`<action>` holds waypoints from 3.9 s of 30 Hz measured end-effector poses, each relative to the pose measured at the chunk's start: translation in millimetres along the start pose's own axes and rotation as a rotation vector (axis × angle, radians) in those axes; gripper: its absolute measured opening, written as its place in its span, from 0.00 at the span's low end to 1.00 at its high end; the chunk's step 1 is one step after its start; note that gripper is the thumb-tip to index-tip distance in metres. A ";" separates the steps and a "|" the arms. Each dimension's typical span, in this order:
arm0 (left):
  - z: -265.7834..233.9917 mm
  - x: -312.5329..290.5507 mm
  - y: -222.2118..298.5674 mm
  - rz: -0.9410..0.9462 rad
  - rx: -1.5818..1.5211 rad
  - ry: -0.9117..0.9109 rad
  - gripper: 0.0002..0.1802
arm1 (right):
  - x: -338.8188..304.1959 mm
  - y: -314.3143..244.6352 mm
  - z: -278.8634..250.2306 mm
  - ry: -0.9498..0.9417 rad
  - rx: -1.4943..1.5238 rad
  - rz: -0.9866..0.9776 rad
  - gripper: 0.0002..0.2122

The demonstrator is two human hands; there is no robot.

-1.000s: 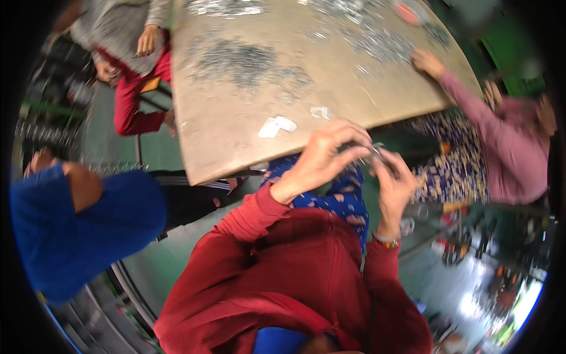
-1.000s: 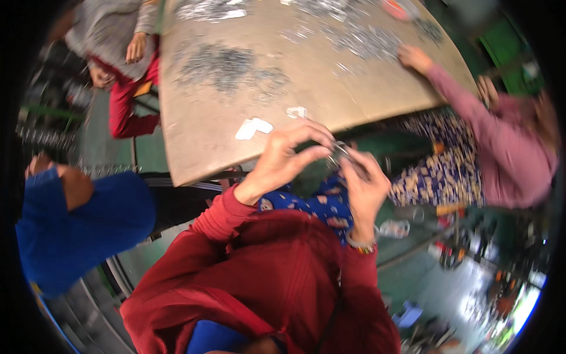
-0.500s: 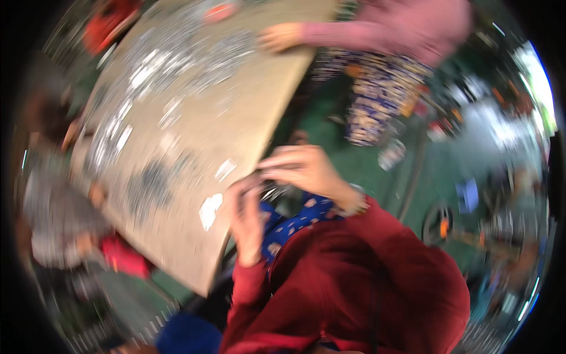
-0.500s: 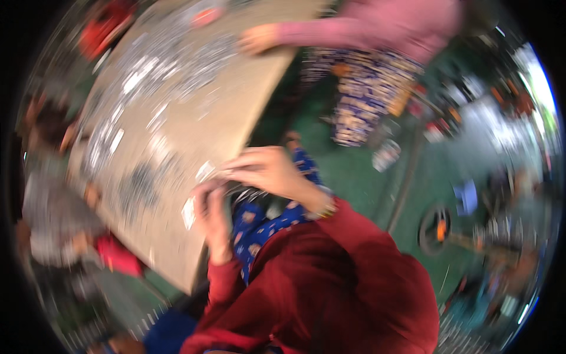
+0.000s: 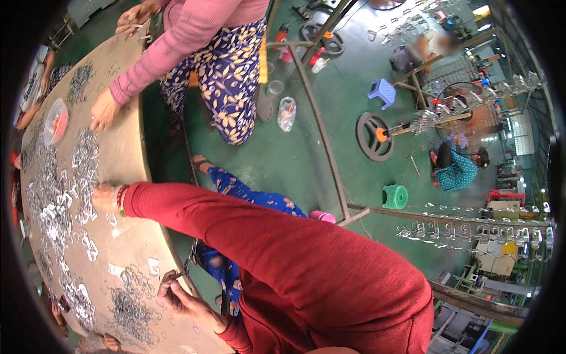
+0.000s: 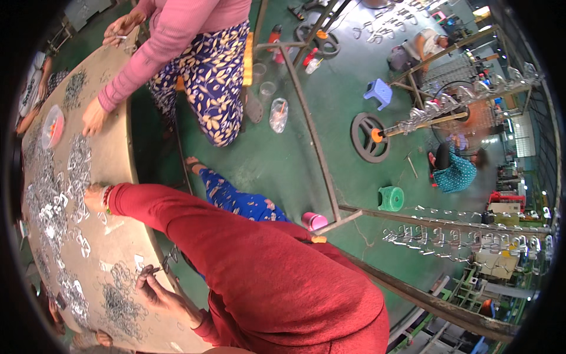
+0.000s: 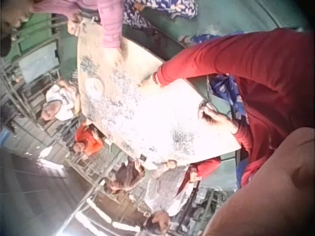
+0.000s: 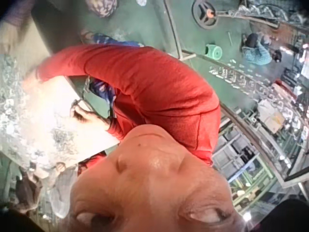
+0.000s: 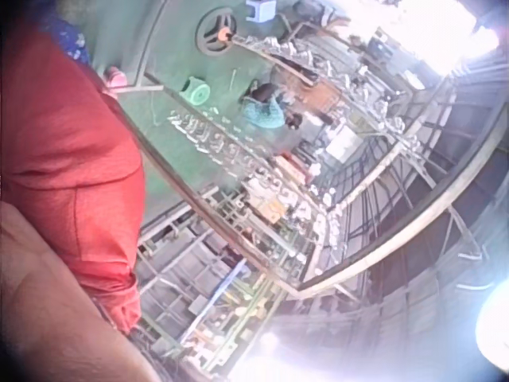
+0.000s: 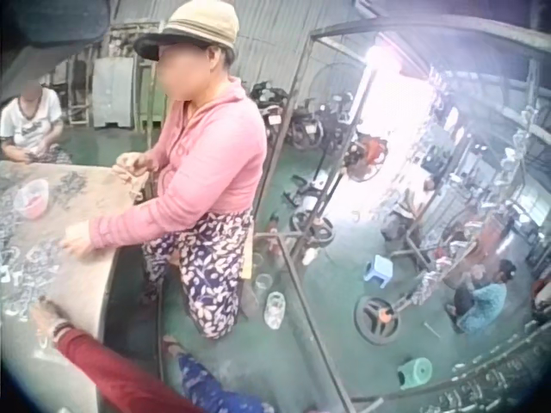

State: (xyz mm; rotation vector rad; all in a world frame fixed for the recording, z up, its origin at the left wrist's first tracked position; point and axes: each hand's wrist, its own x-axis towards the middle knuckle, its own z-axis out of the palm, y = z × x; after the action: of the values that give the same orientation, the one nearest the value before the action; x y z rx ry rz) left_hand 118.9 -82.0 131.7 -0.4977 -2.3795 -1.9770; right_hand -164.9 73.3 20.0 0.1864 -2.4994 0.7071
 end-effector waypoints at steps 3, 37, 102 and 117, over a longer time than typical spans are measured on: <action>10.4 -0.2 -7.0 -0.016 0.060 -0.001 0.05 | -9.7 20.3 -7.9 -0.108 -0.042 -0.037 0.05; -146.1 82.9 -38.4 -0.003 0.713 0.298 0.13 | -161.3 -130.0 -263.7 0.121 0.967 0.537 0.07; -4.4 21.2 21.7 0.162 -0.041 0.064 0.03 | -142.1 -113.8 -218.8 -0.036 0.946 0.323 0.08; -19.4 -6.0 28.4 0.364 -0.001 0.125 0.05 | -52.1 -32.1 -59.9 -0.271 0.603 0.099 0.06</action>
State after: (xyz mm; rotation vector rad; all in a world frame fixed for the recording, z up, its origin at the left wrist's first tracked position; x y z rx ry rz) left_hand 127.8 -97.7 161.6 -0.7245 -2.0394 -1.7917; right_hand -84.8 76.5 50.1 0.3958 -2.4775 1.5563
